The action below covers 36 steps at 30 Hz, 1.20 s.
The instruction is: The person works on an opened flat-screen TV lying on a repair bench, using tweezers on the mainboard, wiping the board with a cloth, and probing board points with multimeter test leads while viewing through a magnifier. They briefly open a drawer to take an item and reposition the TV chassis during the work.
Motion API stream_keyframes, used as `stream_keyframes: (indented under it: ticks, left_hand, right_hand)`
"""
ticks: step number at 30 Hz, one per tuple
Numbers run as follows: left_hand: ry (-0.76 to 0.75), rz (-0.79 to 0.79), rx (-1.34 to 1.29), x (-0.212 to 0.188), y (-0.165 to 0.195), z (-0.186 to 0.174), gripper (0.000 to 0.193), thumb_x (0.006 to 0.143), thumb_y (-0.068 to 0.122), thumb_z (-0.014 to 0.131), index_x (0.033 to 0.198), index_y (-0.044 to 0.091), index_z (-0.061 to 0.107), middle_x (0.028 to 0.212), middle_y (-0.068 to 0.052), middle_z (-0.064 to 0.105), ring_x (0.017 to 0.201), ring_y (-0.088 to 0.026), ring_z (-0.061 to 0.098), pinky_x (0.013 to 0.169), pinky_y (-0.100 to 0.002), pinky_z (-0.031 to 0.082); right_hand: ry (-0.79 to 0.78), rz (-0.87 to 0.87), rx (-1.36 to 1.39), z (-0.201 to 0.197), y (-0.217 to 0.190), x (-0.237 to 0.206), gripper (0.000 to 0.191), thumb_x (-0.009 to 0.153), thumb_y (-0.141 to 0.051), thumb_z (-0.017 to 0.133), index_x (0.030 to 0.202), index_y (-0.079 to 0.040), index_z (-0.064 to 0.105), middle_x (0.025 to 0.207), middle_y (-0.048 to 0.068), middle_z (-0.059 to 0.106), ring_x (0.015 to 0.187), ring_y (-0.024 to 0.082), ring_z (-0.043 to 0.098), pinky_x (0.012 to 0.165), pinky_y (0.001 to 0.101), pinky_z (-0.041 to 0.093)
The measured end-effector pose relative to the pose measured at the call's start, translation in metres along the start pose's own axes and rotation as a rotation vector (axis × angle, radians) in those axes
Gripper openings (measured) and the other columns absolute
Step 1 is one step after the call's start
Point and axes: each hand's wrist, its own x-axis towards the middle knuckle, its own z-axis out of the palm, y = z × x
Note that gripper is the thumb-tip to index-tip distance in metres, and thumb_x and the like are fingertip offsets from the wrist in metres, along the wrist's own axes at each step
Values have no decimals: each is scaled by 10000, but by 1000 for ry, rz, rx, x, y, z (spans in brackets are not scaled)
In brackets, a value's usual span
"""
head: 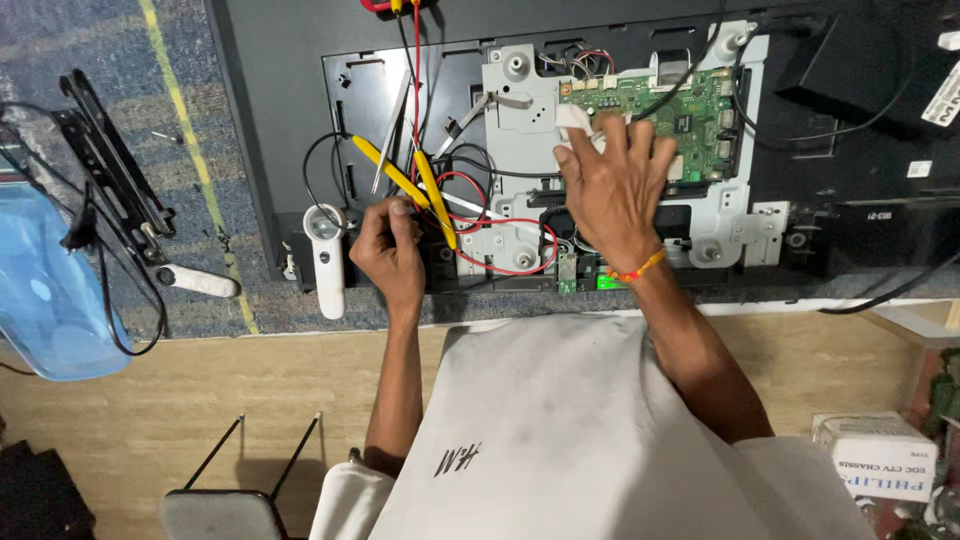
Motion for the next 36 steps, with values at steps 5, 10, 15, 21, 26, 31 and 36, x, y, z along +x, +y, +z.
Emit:
stream_keyframes:
  ticks: [5, 10, 15, 21, 26, 31, 36]
  left_hand:
    - [-7, -7, -18, -1, -1, 1, 243, 1094, 179, 600, 1031, -34, 700, 702, -15, 616, 613, -47, 549, 553, -224, 420]
    - [-3, -41, -33, 0, -2, 1, 242, 1095, 176, 610, 1022, -38, 699, 711, -18, 618, 624, -48, 535, 559, -226, 414]
    - [-4, -19, -15, 1, -2, 1, 243, 1087, 177, 603, 1019, -39, 693, 744, -20, 646, 615, -47, 556, 547, -223, 431]
    - [-4, -17, -33, 2, -2, 2, 245, 1094, 176, 602, 1027, -40, 697, 719, -15, 613, 618, -49, 546, 551, -225, 423]
    - [-13, 16, -19, 3, -1, 2, 248, 1099, 179, 597, 1026, -38, 692, 719, -14, 623, 621, -47, 548, 552, -222, 420]
    - [-6, -3, -58, 2, -3, 1, 255, 1105, 189, 599, 1020, -33, 689, 712, -20, 620, 622, -47, 538, 558, -224, 414]
    - [-1, 7, -44, 2, -6, 1, 268, 1109, 201, 587, 1024, -31, 690, 687, -5, 610, 617, -43, 551, 562, -220, 417]
  right_hand:
    - [-13, 4, -30, -3, 1, 1, 211, 1076, -291, 690, 1174, -114, 750, 1133, 93, 574, 1034, 288, 472, 870, 463, 312]
    - [11, 0, -22, -1, 1, 2, 202, 1115, -288, 676, 1167, -103, 738, 1162, 89, 573, 1055, 278, 474, 898, 461, 316]
    - [6, 9, -9, -1, 0, -4, 285, 1071, -319, 690, 1224, -86, 745, 1152, 95, 577, 1053, 284, 475, 873, 464, 311]
    - [14, 2, 0, 2, 1, -4, 280, 1068, -317, 707, 1210, -80, 754, 1143, 91, 571, 1063, 284, 475, 880, 463, 315]
    - [21, 3, 45, 2, 0, -6, 282, 1053, -316, 722, 1188, -70, 755, 1129, 99, 565, 1045, 287, 472, 869, 459, 317]
    - [49, 2, 53, 6, -1, -1, 244, 1056, -290, 719, 1203, -97, 752, 1143, 97, 564, 1073, 288, 480, 882, 454, 324]
    - [49, 24, 54, 6, -3, 0, 233, 1025, -278, 715, 1172, -102, 752, 1101, 97, 561, 1050, 288, 485, 858, 463, 321]
